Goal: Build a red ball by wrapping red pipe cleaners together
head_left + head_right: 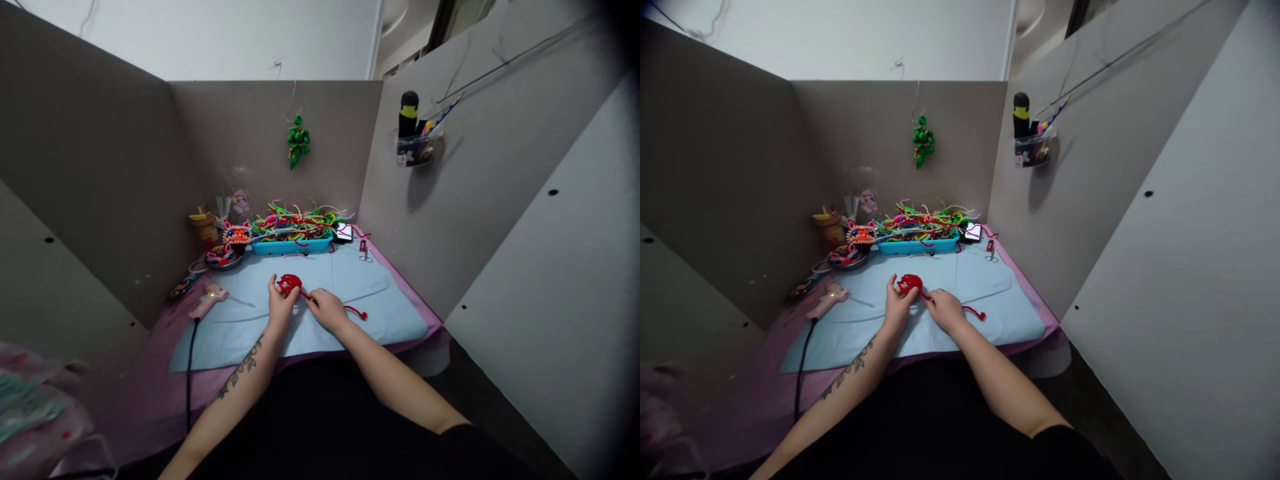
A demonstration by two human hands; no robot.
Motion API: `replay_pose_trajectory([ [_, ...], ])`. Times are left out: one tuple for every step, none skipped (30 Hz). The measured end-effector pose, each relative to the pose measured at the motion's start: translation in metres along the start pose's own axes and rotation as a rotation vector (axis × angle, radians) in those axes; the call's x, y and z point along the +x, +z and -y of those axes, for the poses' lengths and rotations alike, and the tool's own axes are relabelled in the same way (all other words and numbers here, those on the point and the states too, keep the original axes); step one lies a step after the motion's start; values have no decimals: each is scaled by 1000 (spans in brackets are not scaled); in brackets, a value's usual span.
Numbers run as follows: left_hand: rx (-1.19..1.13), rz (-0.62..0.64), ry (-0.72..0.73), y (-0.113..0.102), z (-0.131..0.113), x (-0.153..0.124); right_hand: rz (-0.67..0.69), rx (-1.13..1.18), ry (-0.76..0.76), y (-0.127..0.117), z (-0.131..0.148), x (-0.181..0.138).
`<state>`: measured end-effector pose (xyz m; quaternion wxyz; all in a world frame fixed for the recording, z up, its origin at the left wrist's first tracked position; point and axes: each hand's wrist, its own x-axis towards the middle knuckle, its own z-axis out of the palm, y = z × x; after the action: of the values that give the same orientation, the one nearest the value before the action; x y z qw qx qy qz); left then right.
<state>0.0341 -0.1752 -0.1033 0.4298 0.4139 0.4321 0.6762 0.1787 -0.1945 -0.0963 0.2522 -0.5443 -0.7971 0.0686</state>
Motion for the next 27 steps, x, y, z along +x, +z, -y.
replay_pose_trajectory([
  [1, -5, 3, 0, 0, 0, -2, 3, -3, 0, 0, 0],
  [-6, -7, 3, -1, -1, 0, -1, 5, -3, 1, -1, 0],
  [-19, -2, 1, -1, -1, 0, 4, 3, -1, 1, -1, 1],
  [-33, 9, -3, -1, -1, -1, 8, 0, 3, 1, -2, 1],
  [-45, 24, -9, -1, -2, -1, 15, -3, 8, 1, -2, 1],
  [-53, 41, -14, -1, -2, -1, 21, -6, 12, 1, -2, 1],
  [-57, 53, -14, -1, -1, -1, 28, -9, 15, 1, -2, 2],
  [-56, 59, -12, -1, -1, -1, 34, -11, 19, 1, -2, 2],
  [-50, 58, -7, -1, 0, -1, 37, -12, 22, 1, -2, 2],
  [-42, 50, -3, -2, 2, 0, 39, -12, 25, 1, -2, 2],
  [-31, 40, -1, -3, 3, 0, 39, -11, 27, 0, -2, 2],
  [-16, 28, -3, -3, 4, 2, 38, -10, 28, 0, -2, 2],
  [1, 17, -7, -4, 6, 3, 37, -8, 29, 0, -2, 2],
  [21, 9, -13, -5, 7, 4, 37, -6, 29, 0, -2, 2],
  [40, 2, -18, -6, 8, 5, 36, -5, 28, 0, -2, 2],
  [54, -4, -22, -6, 9, 6, 35, -2, 27, 0, -2, 2],
  [58, -8, -26, -7, 10, 7, 34, 1, 22, 0, -2, 2],
  [45, -7, -36, -7, 10, 7, 34, 5, 17, 0, -3, 2],
  [20, 1, -51, -6, 10, 7, 32, 9, 10, 0, -3, 1],
  [-11, 16, -70, -6, 10, 7, 30, 10, 4, 0, -3, 1],
  [-41, 34, -89, -6, 9, 7, 25, 9, -1, 1, -3, 1],
  [-63, 54, -107, -5, 9, 7, 20, 6, -5, 1, -3, 1],
  [-75, 70, -120, -5, 8, 7, 13, 1, -9, 2, -3, 1],
  [-80, 79, -128, -5, 7, 7, 6, -4, -14, 2, -4, 1],
  [-81, 81, -133, -6, 6, 7, 0, -9, -20, 3, -4, 1],
  [-86, 77, -138, -6, 5, 7, -9, -11, -28, 3, -4, 1],
  [-94, 70, -142, -6, 4, 7, -25, -12, -40, 4, -4, 1],
])
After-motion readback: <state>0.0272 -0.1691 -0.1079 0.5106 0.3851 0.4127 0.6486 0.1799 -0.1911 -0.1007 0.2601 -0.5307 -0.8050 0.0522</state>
